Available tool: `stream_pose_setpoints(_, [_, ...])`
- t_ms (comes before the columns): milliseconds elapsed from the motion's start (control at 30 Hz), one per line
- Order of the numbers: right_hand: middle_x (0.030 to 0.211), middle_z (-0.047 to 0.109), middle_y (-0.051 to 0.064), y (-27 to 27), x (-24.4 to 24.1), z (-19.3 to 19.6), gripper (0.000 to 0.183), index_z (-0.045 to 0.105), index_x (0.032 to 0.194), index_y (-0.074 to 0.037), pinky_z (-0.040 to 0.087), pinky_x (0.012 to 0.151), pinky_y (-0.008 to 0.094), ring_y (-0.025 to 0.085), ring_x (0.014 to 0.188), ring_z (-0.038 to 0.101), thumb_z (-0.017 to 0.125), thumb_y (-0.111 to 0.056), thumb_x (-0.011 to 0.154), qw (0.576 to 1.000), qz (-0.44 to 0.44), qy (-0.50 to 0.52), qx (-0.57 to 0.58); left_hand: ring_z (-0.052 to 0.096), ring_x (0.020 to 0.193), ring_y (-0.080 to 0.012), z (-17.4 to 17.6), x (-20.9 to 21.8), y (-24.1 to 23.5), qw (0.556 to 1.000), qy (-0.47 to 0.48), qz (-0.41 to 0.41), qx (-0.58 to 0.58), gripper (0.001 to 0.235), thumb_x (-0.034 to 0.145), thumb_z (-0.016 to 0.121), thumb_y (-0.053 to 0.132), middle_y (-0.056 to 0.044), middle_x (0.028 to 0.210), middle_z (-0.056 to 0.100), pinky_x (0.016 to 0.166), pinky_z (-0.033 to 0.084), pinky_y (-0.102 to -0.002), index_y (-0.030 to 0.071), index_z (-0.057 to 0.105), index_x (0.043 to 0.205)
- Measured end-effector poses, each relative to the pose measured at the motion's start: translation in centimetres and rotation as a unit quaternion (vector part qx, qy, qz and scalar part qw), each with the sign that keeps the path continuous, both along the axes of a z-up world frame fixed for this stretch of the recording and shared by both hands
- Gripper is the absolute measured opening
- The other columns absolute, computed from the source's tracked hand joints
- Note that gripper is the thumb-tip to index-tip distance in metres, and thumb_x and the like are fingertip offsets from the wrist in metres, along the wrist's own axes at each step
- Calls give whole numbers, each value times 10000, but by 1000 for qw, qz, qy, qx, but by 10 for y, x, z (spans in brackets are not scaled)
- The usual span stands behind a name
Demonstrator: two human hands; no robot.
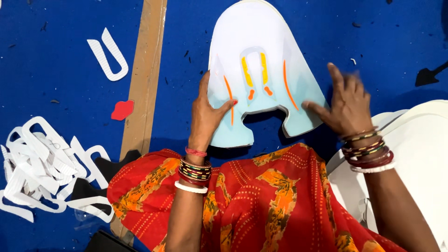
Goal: The person sits on a blue floor mat in a workshop and handles cut foam shoe upper components. They align stacked pieces by tapping and squaring the edges, lift and turn the stacks over, and move finished stacks aside while other workers handle similar pieces nearby.
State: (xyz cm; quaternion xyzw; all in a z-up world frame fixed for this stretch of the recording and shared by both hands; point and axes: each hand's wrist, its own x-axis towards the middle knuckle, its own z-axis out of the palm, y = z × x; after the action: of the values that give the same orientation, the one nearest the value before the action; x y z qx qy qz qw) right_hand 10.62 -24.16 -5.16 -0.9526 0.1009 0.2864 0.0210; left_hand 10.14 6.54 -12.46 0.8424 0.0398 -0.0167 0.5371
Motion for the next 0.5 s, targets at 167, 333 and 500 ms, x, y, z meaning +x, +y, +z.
stream_pose_setpoints(167, [1756, 127, 154, -11, -27, -101, 717, 264, 1680, -174, 73, 1295, 586, 335, 1622, 26, 468, -513, 1082, 912, 195, -305, 194, 631, 1311, -337, 12, 1, -1, 999, -7, -7, -36, 1047, 739, 913, 122, -231, 1470, 568, 1048, 559, -425, 100, 286, 1576])
stream_pose_setpoints(333, [1736, 99, 89, -6, -16, -86, 689, 253, 1639, -225, -9, 1211, 638, 310, 1585, -18, 379, -529, 1034, 945, 150, -192, 218, 660, 1212, -289, 13, -14, 10, 990, 6, -25, -141, 1157, 723, 894, 36, -206, 1381, 571, 1016, 546, -419, 157, 160, 1609])
stream_pose_setpoints(500, [1773, 170, 57, 29, 10, -47, 603, 323, 1632, -276, -14, 1262, 624, 297, 1641, -6, 325, -510, 1076, 942, 171, -232, 170, 733, 1044, -159, -1, -34, 26, 961, 142, -22, -238, 869, 779, 832, 52, -99, 1200, 719, 815, 643, -314, 176, 393, 1519])
